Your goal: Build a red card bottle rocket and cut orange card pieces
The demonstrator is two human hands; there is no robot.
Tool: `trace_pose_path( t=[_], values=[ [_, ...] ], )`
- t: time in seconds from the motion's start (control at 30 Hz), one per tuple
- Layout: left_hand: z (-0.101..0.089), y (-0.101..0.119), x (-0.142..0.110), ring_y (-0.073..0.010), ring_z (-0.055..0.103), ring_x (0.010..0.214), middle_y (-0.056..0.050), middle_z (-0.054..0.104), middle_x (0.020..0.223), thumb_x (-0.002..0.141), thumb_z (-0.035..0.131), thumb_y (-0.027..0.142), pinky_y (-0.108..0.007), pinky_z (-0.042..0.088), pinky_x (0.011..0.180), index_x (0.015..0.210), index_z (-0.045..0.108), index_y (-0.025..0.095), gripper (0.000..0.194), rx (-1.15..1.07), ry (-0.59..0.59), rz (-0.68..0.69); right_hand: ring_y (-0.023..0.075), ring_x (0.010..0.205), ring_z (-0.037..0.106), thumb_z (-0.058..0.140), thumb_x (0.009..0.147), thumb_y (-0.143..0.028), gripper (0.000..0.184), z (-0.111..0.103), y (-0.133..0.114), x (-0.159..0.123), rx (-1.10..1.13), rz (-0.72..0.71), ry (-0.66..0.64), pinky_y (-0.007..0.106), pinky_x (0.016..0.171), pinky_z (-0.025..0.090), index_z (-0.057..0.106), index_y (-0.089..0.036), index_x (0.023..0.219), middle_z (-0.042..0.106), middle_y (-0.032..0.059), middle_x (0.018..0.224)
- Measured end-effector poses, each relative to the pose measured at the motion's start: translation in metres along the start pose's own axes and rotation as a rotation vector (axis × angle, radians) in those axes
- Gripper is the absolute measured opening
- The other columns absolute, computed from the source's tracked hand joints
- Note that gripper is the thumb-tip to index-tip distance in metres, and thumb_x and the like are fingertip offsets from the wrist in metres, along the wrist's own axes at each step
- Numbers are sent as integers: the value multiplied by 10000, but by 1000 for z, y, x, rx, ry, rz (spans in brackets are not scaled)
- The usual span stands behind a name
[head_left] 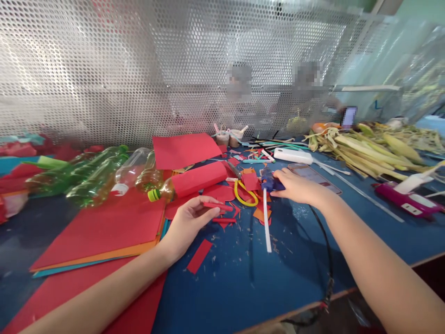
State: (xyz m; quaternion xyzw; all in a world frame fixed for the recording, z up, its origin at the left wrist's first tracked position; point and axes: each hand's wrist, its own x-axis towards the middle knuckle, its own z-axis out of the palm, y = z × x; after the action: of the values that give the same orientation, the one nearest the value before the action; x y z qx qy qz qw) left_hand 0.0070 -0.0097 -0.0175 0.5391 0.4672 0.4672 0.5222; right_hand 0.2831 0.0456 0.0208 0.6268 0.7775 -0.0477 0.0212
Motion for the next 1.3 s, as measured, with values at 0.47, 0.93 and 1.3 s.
trace_pose_path(
  t=[0.47,0.93,1.3],
  values=[
    [3,1,-2,-151,632,705,-21,673,842,649,764,348,-262,560,636,745,613,187,241,55,-27,69,319,1010,586,612,807,-280,242,-9,-12,-18,-7,-56,205,431,867,443,617,-154,1013,612,141,1058],
    [3,5,-4,-163,657,760,-11,706,819,658,754,289,-262,538,710,748,650,198,165,69,-15,124,139,835,645,620,831,-185,133,17,-85,-34,817,-534,223,278,786,513,599,-210,961,671,21,946],
    [4,2,-7,-117,627,704,25,661,749,694,720,202,-217,521,703,752,646,200,94,88,-34,188,122,757,605,594,852,-161,83,22,-85,-32,831,-639,290,263,747,506,610,-206,920,607,8,849]
  ],
)
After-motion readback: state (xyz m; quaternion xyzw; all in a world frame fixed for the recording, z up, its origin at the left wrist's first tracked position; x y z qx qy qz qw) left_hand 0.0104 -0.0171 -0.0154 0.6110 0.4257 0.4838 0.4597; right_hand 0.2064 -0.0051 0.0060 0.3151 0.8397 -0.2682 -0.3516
